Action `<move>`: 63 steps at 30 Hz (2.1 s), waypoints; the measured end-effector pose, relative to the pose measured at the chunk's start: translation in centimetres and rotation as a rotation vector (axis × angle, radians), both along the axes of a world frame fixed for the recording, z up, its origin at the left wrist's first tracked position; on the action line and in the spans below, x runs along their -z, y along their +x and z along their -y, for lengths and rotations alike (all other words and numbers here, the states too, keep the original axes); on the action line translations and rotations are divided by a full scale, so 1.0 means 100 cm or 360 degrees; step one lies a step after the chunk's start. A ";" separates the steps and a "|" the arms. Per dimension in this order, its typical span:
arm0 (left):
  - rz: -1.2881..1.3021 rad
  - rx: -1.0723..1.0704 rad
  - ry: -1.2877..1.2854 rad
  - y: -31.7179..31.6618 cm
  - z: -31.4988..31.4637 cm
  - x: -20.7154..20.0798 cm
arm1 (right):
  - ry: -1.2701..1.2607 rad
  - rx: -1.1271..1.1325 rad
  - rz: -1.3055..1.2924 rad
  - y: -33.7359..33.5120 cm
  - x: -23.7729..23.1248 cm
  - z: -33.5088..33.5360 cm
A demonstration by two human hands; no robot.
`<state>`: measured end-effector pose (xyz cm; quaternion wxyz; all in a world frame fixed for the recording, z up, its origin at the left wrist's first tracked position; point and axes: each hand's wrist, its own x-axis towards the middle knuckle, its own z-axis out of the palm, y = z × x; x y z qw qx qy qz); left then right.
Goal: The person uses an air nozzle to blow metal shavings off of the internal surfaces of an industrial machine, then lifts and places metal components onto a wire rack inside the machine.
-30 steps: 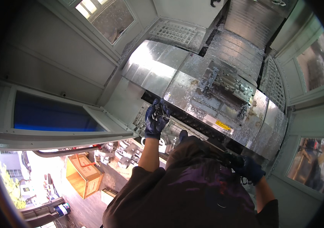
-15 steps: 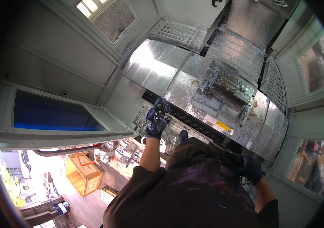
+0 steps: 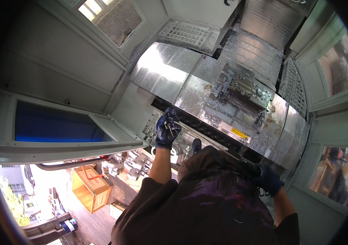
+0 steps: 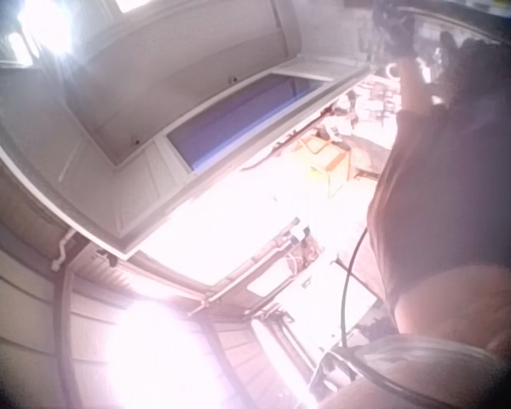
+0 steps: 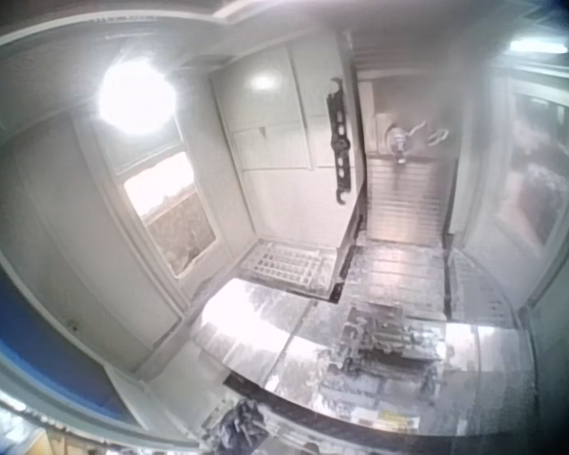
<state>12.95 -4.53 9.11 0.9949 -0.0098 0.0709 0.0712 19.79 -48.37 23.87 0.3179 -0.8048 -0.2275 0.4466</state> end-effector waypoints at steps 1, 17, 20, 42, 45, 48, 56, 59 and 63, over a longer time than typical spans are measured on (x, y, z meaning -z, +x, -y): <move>0.0033 0.0029 -0.0060 -0.001 -0.001 -0.001 | 0.0007 0.0006 -0.0020 0.000 -0.002 -0.002; -0.0621 -0.0354 -0.0087 0.001 0.009 0.010 | 0.0127 -0.0134 0.0230 -0.002 0.003 -0.002; -0.0895 -0.0498 -0.0040 0.006 0.021 -0.010 | 0.0088 -0.0106 0.0138 -0.002 -0.002 -0.006; -0.0520 -0.0397 -0.0100 0.011 0.016 0.057 | -0.0050 0.0087 -0.0104 -0.009 -0.007 0.004; -0.0649 -0.0474 -0.0104 0.018 0.032 0.009 | -0.0053 0.0086 0.0000 -0.009 -0.014 -0.001; -0.0479 -0.0415 -0.0049 0.012 0.031 0.002 | -0.0077 0.0101 0.0007 -0.009 -0.014 -0.002; -0.0350 -0.0343 0.0016 0.007 0.021 0.024 | -0.0054 0.0100 -0.0001 -0.010 0.003 0.008; -0.0374 -0.0360 0.0016 0.009 0.022 0.024 | 0.0002 0.0074 0.0042 -0.010 0.007 0.009; -0.0515 -0.0402 -0.0036 0.007 0.025 0.007 | -0.0112 0.0161 -0.0079 -0.008 -0.010 -0.001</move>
